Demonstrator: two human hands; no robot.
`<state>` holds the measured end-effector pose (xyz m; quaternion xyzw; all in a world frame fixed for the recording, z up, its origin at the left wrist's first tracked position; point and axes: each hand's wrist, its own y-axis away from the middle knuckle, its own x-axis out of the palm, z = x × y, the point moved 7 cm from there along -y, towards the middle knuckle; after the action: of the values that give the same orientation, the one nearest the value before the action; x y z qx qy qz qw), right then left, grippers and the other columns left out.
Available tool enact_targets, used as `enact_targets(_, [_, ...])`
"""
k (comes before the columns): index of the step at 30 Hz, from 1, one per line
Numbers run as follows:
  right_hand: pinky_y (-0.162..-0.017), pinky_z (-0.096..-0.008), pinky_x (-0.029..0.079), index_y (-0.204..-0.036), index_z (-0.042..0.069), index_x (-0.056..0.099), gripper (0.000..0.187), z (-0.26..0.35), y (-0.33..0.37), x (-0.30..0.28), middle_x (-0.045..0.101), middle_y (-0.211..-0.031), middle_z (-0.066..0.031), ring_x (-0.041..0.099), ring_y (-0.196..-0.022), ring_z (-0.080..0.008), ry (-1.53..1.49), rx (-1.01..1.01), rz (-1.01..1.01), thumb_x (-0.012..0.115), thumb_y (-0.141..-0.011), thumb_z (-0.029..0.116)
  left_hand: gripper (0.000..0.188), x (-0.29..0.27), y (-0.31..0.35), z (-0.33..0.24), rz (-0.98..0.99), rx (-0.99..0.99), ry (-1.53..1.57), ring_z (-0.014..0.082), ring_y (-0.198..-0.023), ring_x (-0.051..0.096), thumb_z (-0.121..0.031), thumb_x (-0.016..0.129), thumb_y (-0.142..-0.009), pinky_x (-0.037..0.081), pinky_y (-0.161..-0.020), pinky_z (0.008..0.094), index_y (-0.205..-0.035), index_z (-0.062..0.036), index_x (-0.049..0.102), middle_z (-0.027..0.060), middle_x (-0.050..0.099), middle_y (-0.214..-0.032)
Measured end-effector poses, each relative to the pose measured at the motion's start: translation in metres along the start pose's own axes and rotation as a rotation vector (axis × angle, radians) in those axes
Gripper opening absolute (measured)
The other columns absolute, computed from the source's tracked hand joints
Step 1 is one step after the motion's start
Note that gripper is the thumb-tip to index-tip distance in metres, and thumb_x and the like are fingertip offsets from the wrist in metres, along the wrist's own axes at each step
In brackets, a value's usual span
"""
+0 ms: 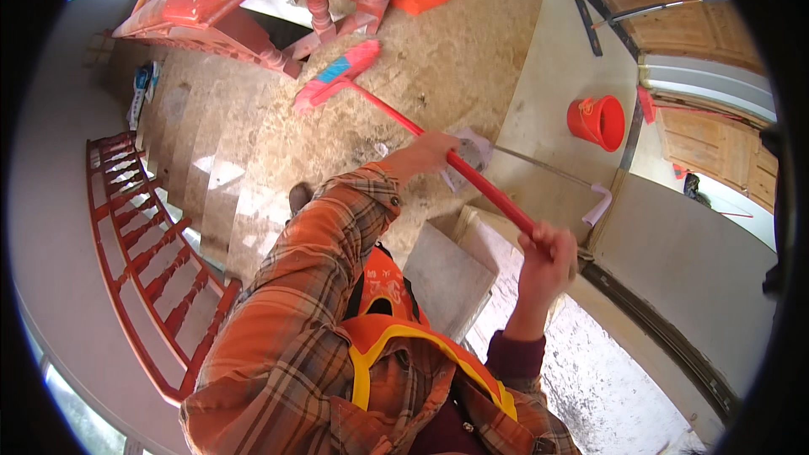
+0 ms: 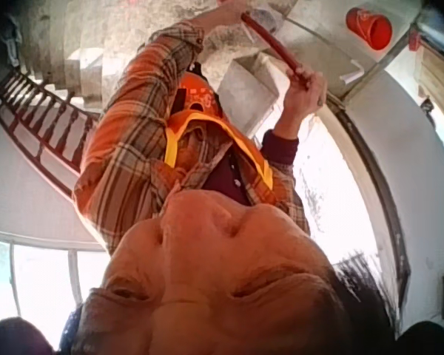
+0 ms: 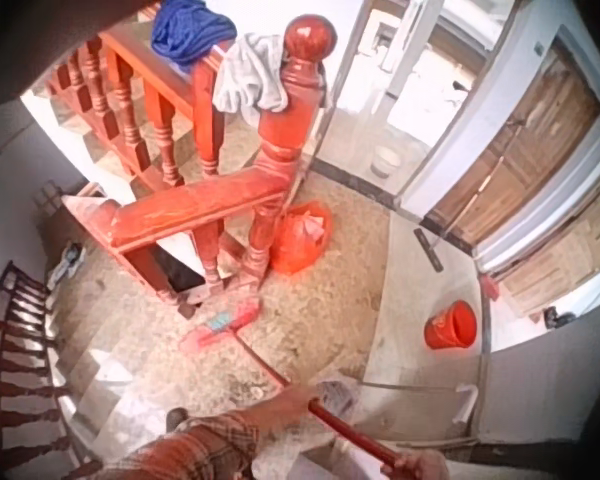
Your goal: The person sweeps a spiral staircase using a red broom and a dustpan, moving debris from the steps into the dustpan. The person also briefly handles a small metal strip and places it on a wall ledge before continuing to sweep.
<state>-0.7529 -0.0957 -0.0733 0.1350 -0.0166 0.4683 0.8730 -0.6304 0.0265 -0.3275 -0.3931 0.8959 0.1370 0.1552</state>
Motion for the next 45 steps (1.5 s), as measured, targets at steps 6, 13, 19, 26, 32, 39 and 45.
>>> enact_targets(6, [-0.061, -0.0398, 0.049, -0.073, 0.003, 0.045, 0.024, 0.072, 0.052, -0.026, 0.048, -0.073, -0.0086, 0.047, -0.073, -0.0218, -0.022, -0.131, 0.199, 0.038, -0.095, 0.006, 0.011, 0.024, 0.026, -0.082, 0.12, 0.203, 0.028, 0.0355, -0.075, 0.058, -0.009, 0.063, -0.071, 0.045, -0.062, 0.042, -0.08, -0.0093, 0.057, 0.0127, 0.059, -0.074])
enact_targets(13, [-0.073, -0.0333, 0.048, -0.088, -0.005, 0.055, 0.014, -0.016, 0.014, -0.016, 0.059, -0.091, -0.0158, 0.057, -0.082, -0.0244, -0.082, 0.017, 0.063, 0.047, -0.093, 0.006, 0.011, 0.011, -0.024, -0.017, 0.07, 0.184, -0.157, 0.0343, -0.077, 0.057, -0.007, 0.063, -0.07, 0.044, -0.064, 0.0441, -0.076, -0.0099, 0.055, 0.0121, 0.058, -0.074])
enact_targets(19, [-0.066, -0.036, 0.049, -0.076, -0.004, 0.05, 0.017, 0.015, 0.083, -0.076, 0.059, -0.083, -0.0166, 0.055, -0.073, -0.0231, 0.09, -0.07, -0.173, 0.046, -0.092, 0.001, 0.01, 0.107, 0.014, -0.046, 0.435, 0.2, -0.162, 0.0329, -0.086, 0.056, -0.007, 0.064, -0.071, 0.044, -0.067, 0.0443, -0.076, -0.0117, 0.058, 0.0101, 0.059, -0.08])
enact_targets(26, [-0.059, -0.0428, 0.054, -0.073, 0.0, 0.049, 0.024, 0.087, 0.112, -0.074, 0.052, -0.074, -0.0108, 0.051, -0.072, -0.0237, 0.104, -0.158, -0.063, 0.041, -0.095, 0.007, 0.012, 0.094, 0.043, -0.114, 0.564, 0.165, -0.117, 0.0364, -0.088, 0.059, -0.009, 0.063, -0.073, 0.046, -0.071, 0.0468, -0.084, -0.0082, 0.06, 0.0142, 0.062, -0.085])
enact_targets(32, [-0.069, -0.0434, 0.054, -0.084, -0.005, 0.052, 0.02, 0.006, 0.095, -0.077, 0.057, -0.085, -0.0173, 0.056, -0.079, -0.0257, -0.002, -0.155, -0.136, 0.038, -0.095, 0.005, 0.016, 0.081, 0.012, -0.064, 0.198, 0.234, -0.143, 0.0362, -0.081, 0.055, -0.006, 0.067, -0.068, 0.044, -0.067, 0.0454, -0.079, -0.0098, 0.056, 0.0115, 0.06, -0.079])
enact_targets(39, [-0.064, -0.0416, 0.052, -0.078, -0.002, 0.05, 0.024, 0.039, 0.18, -0.088, 0.053, -0.079, -0.0139, 0.053, -0.075, -0.0241, 0.066, -0.096, -0.25, 0.041, -0.096, 0.01, 0.013, 0.148, 0.101, -0.084, 0.53, 0.182, -0.055, 0.034, -0.082, 0.056, -0.006, 0.065, -0.07, 0.045, -0.069, 0.0442, -0.079, -0.0093, 0.056, 0.0093, 0.06, -0.077])
enact_targets(45, [-0.059, -0.0413, 0.049, -0.068, 0.002, 0.044, 0.029, 0.092, 0.214, -0.054, 0.047, -0.07, -0.008, 0.05, -0.071, -0.0227, 0.172, -0.097, -0.06, 0.046, -0.095, 0.013, 0.018, 0.091, 0.155, -0.135, 0.355, 0.148, 0.057, 0.0335, -0.086, 0.055, -0.001, 0.062, -0.071, 0.045, -0.07, 0.0433, -0.086, -0.0086, 0.056, 0.0104, 0.059, -0.078])
